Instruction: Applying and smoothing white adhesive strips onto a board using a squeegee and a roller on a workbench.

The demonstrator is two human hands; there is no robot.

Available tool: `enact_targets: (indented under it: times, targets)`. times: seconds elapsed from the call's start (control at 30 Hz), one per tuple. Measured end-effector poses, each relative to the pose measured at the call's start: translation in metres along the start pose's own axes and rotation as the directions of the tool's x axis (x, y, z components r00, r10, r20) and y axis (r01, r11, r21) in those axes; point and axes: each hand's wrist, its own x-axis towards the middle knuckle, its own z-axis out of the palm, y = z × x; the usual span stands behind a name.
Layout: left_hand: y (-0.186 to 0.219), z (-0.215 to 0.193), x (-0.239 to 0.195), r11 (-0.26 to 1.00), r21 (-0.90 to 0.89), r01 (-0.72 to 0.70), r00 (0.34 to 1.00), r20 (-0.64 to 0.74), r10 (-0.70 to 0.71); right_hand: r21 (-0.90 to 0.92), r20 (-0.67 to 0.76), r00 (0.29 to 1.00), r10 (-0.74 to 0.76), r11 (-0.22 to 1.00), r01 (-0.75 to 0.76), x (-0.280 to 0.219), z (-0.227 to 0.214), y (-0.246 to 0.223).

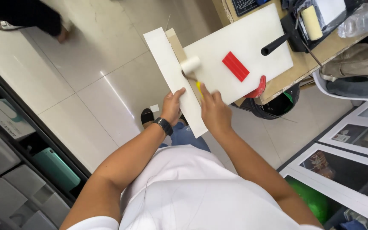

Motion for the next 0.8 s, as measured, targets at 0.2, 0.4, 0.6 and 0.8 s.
enact_targets:
  times: [0.2, 0.4, 0.6, 0.8]
  targets:
    - [0.015, 0.007, -0.012, 0.999, 0.043, -0.004, 0.999, 0.044, 0.002, -0.002, -0.104, 0.994, -0.043, 0.999, 0.043, 0.083, 0.019, -0.029]
    - [0.001, 0.001, 0.0, 1.0, 0.026, -0.002, 0.999, 0.034, 0.001, 0.028, 0.01, 1.0, 0.005, 1.0, -0.005, 0.049, 0.001, -0.013]
    - [0.016, 0.011, -0.011, 0.999, 0.041, 0.012, 0.999, 0.04, -0.014, 0.015, -0.035, 0.999, -0.04, 0.999, 0.04, 0.104, 0.022, -0.027]
    - [0.01, 0.005, -0.003, 0.998, 0.061, 0.013, 0.999, 0.042, -0.016, 0.033, -0.012, 1.0, -0.01, 0.999, 0.011, 0.075, 0.006, -0.022]
